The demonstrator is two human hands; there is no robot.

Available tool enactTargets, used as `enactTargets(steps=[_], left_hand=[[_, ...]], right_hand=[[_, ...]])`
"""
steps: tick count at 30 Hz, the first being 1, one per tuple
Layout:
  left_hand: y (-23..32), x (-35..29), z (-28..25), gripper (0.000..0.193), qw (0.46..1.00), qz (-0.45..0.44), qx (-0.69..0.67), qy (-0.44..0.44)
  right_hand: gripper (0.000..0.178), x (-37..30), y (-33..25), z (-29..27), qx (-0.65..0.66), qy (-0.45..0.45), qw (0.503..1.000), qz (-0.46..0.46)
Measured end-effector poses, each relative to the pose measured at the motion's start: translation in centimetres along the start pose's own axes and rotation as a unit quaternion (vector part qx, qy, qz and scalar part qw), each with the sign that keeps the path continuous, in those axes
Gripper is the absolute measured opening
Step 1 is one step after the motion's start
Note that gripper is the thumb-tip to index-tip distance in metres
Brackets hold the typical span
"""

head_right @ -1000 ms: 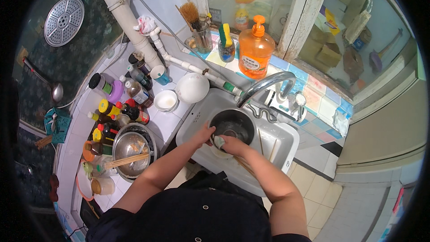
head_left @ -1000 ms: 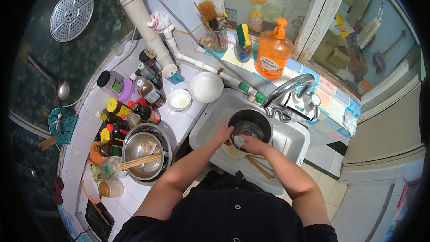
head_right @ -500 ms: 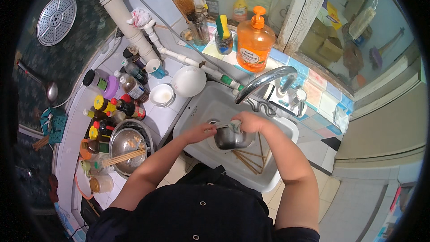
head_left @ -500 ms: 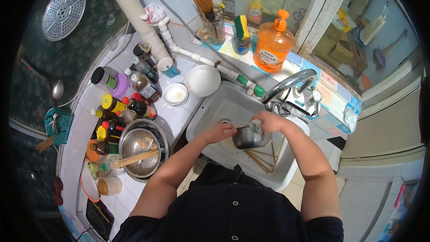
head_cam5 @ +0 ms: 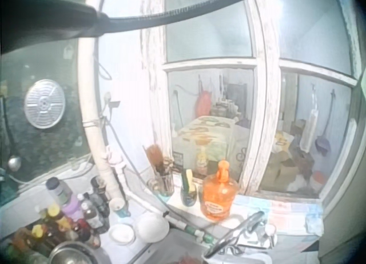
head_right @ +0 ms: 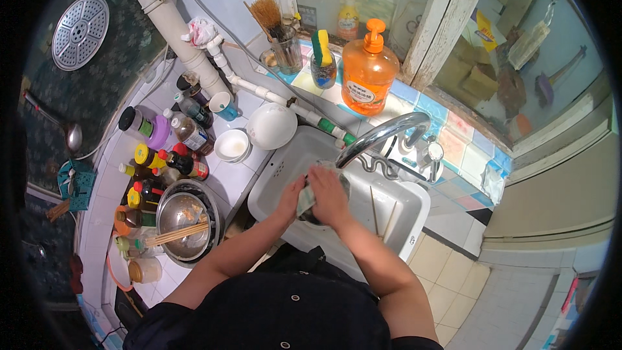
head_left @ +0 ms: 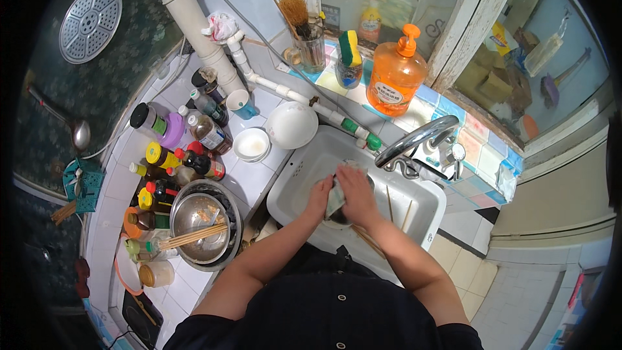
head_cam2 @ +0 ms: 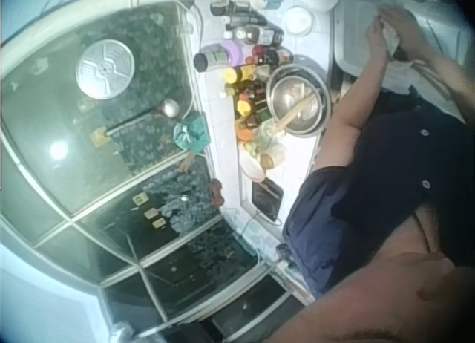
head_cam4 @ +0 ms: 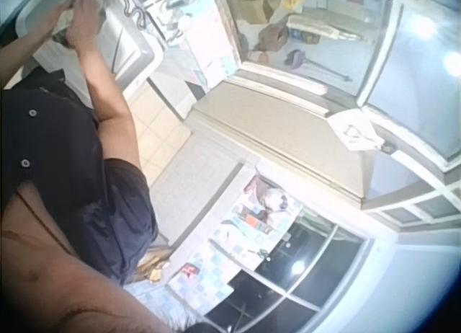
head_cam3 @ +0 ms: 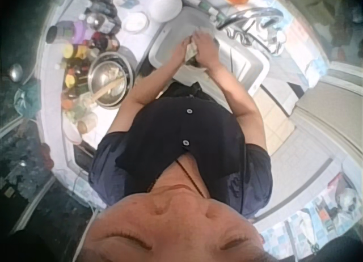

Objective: The person washes various kitchen items in a sink using a sponge and running water. They scrub and rinse a small bowl, a plate, a metal bowl, and chopsticks, placing the cleaned items on the counter or in the sink as they proceed.

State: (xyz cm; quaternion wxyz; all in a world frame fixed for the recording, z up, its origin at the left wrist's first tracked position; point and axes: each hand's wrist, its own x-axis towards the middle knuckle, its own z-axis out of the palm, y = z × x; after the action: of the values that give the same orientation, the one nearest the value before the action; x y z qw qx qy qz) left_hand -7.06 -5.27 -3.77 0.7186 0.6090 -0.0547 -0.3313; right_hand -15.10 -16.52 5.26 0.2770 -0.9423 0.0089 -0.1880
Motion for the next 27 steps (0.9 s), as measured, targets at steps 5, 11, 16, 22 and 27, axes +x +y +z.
enactTargets(steps=[5, 11, 16, 22, 27], left_hand=[[7.0, -3.1, 1.9, 0.040, 0.993, -0.036, -0.014, 0.111], [6.1, -2.4, 1.2, 0.034, 0.977, 0.144, 0.084, 0.131], [6.8, -3.2, 1.0, 0.015, 0.872, 0.313, 0.367, 0.080], [10.4, 1.5, -4.8, 0.009, 0.773, 0.273, 0.572, 0.037], [9.4, 6.4, -7.4, 0.007, 0.672, 0.321, 0.667, 0.014]], right_hand=[[0.041, 1.4, 6.9, -1.0, 0.315, -0.091, 0.856, 0.399], [0.049, -1.5, 5.5, 4.3, 0.738, 0.020, 0.418, 0.529], [0.047, 1.6, 0.9, 6.4, 0.804, 0.042, 0.343, 0.484], [0.041, 1.0, 2.1, 6.0, 0.807, 0.054, 0.336, 0.483], [0.042, -2.8, 3.6, 5.5, 0.765, 0.082, 0.361, 0.527]])
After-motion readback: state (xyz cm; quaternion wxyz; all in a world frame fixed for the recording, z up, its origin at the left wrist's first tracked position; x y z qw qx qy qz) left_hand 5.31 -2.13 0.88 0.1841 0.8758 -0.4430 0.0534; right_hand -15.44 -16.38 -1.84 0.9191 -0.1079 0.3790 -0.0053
